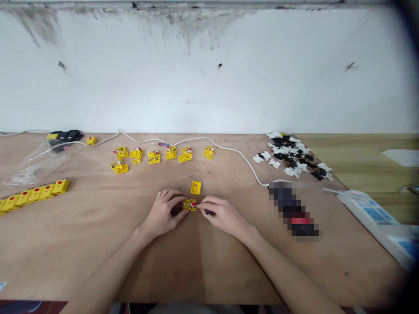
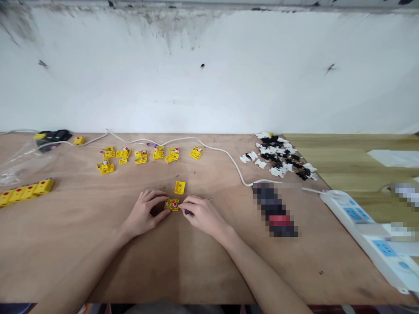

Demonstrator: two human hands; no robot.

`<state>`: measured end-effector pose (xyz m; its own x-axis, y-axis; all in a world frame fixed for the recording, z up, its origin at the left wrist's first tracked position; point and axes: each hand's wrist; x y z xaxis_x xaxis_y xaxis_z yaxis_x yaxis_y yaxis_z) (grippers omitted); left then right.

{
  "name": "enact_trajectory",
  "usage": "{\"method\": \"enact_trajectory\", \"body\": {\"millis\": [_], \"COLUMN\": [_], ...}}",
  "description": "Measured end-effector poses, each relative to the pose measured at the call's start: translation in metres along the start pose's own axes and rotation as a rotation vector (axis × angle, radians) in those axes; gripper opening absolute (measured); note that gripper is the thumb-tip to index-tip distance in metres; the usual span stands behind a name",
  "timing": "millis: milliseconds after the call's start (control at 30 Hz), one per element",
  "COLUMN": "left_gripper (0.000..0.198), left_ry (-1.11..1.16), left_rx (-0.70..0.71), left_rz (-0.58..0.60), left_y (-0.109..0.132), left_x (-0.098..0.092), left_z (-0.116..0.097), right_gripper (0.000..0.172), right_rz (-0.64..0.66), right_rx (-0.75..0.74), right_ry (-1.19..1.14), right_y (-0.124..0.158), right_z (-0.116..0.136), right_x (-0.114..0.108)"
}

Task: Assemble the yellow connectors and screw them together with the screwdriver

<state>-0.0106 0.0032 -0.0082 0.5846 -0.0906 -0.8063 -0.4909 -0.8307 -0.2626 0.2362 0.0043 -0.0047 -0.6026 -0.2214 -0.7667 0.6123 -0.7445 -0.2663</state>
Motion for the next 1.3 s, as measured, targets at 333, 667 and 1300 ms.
{"method": "enact_trajectory", "body": {"millis": [333, 667, 1300], "left_gripper": [0.029, 0.032, 0.029], "left_ry": [0.002, -0.012, -0.002], "left_rx": [-0.008, 0.087, 0.277], "left_rz": [0.002, -0.022, 0.010], "left_y": [-0.001, 0.000, 0.002], "left_x": [0.000, 0.000, 0.015], "left_z": [-0.001, -0.004, -0.009], "right_gripper": [0.025, 0.031, 0.031], "right_rz": [-0.011, 0.081, 0.181], "right_rx": [-0.025, -0.036, -0.025], "right_ry": [0.007, 0.099, 0.219], "right_y": [0.001, -0.001, -0.005], "right_z": [-0.001, 0.002, 0.010], "right_x": [0.004, 0.001, -0.006]}}
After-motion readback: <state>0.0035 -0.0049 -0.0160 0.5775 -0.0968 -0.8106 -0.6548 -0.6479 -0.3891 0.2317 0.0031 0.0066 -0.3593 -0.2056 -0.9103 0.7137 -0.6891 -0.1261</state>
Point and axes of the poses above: each hand's wrist, its own y-axis away from the middle knuckle, its own x-axis out of the palm, z = x × y, and after that the axes turned 4 degrees about z, right-handed
